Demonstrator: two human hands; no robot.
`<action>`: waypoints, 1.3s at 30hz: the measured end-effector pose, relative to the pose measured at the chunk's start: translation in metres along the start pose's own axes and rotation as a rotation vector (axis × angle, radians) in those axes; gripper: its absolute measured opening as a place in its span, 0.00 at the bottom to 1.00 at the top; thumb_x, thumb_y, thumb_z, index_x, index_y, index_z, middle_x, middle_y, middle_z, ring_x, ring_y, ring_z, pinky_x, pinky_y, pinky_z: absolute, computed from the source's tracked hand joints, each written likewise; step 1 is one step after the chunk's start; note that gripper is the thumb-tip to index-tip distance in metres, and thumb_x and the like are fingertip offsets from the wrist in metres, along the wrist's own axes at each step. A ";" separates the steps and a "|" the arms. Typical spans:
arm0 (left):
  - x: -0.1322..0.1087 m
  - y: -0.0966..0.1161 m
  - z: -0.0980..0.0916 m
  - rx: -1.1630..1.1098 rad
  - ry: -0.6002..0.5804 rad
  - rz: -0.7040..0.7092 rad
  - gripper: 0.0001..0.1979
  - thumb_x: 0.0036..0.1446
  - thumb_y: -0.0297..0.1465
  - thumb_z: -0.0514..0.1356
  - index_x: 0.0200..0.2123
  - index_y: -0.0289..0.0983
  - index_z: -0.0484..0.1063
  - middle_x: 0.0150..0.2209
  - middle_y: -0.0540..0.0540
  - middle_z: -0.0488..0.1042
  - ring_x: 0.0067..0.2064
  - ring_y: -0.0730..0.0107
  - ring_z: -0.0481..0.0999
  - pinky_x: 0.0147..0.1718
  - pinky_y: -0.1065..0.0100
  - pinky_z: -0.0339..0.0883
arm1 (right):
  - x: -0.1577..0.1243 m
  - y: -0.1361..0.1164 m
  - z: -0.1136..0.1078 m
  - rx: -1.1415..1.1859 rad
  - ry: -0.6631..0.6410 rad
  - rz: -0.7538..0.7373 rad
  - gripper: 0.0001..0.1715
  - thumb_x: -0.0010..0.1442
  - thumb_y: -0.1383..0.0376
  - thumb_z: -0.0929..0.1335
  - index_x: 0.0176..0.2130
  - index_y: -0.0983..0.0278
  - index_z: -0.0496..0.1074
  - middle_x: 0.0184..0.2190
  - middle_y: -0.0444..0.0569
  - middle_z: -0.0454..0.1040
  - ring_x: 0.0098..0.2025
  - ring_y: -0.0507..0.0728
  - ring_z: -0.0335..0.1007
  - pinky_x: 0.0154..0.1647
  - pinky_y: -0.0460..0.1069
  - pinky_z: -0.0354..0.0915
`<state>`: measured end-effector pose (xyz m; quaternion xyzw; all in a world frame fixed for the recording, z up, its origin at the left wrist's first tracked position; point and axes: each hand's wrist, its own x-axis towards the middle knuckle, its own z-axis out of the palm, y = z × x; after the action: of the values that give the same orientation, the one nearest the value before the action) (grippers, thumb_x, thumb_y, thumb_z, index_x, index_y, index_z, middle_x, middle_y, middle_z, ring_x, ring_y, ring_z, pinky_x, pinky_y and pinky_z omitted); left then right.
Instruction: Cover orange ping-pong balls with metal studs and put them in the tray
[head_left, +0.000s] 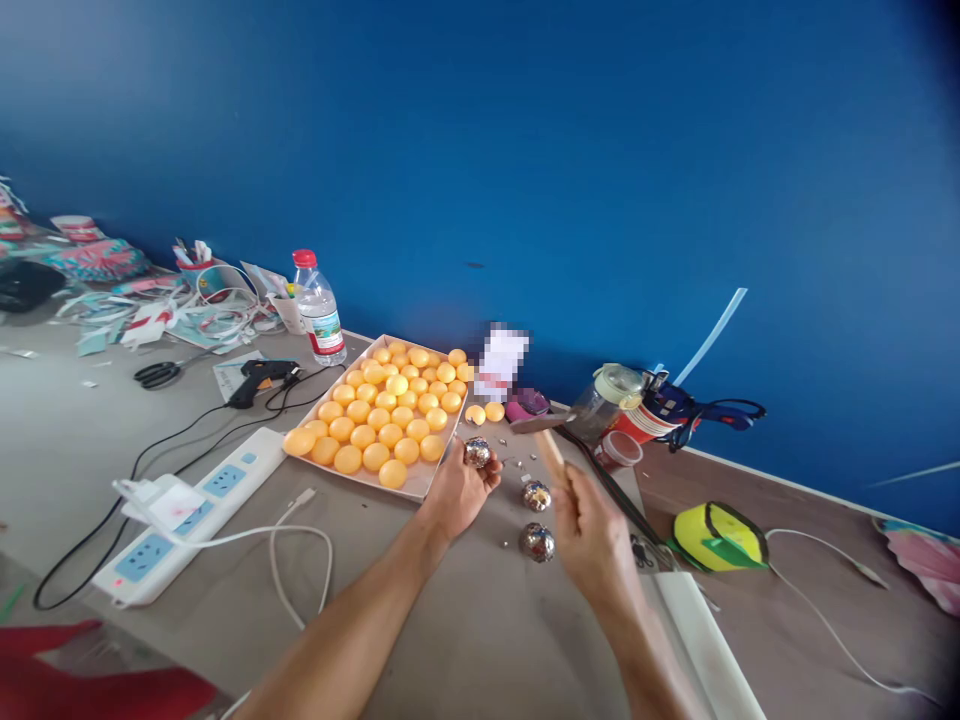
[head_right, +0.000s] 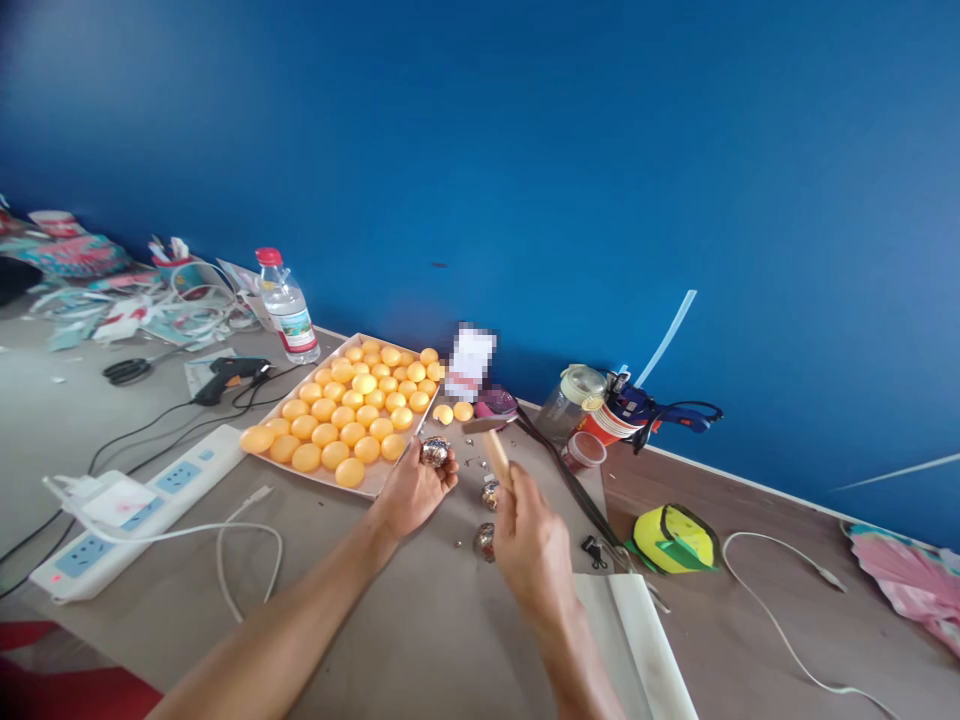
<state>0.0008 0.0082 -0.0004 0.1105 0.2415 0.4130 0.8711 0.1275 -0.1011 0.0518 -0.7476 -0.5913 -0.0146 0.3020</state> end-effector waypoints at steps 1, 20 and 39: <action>0.000 0.000 0.000 0.003 0.012 0.011 0.18 0.58 0.44 0.50 0.30 0.35 0.67 0.28 0.46 0.70 0.29 0.70 0.71 0.30 0.69 0.64 | 0.000 0.001 -0.002 -0.004 0.050 0.010 0.19 0.61 0.62 0.57 0.48 0.67 0.64 0.33 0.54 0.75 0.30 0.56 0.71 0.29 0.46 0.62; -0.007 0.005 0.001 -0.087 -0.172 -0.037 0.17 0.56 0.46 0.53 0.33 0.38 0.68 0.43 0.44 0.74 0.49 0.62 0.71 0.49 0.60 0.60 | -0.004 -0.010 0.000 -0.093 -0.306 -0.031 0.16 0.60 0.66 0.58 0.46 0.61 0.66 0.34 0.48 0.76 0.30 0.54 0.73 0.27 0.45 0.59; -0.009 0.003 0.000 -0.037 -0.189 -0.107 0.19 0.56 0.47 0.53 0.32 0.35 0.70 0.44 0.41 0.74 0.49 0.60 0.71 0.50 0.58 0.60 | -0.002 -0.003 -0.001 -0.088 -0.156 0.003 0.18 0.62 0.64 0.57 0.49 0.64 0.64 0.35 0.52 0.76 0.29 0.55 0.72 0.25 0.46 0.58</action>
<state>-0.0060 0.0037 0.0039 0.1197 0.1559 0.3583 0.9127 0.1243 -0.1030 0.0528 -0.7599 -0.6108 0.0181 0.2217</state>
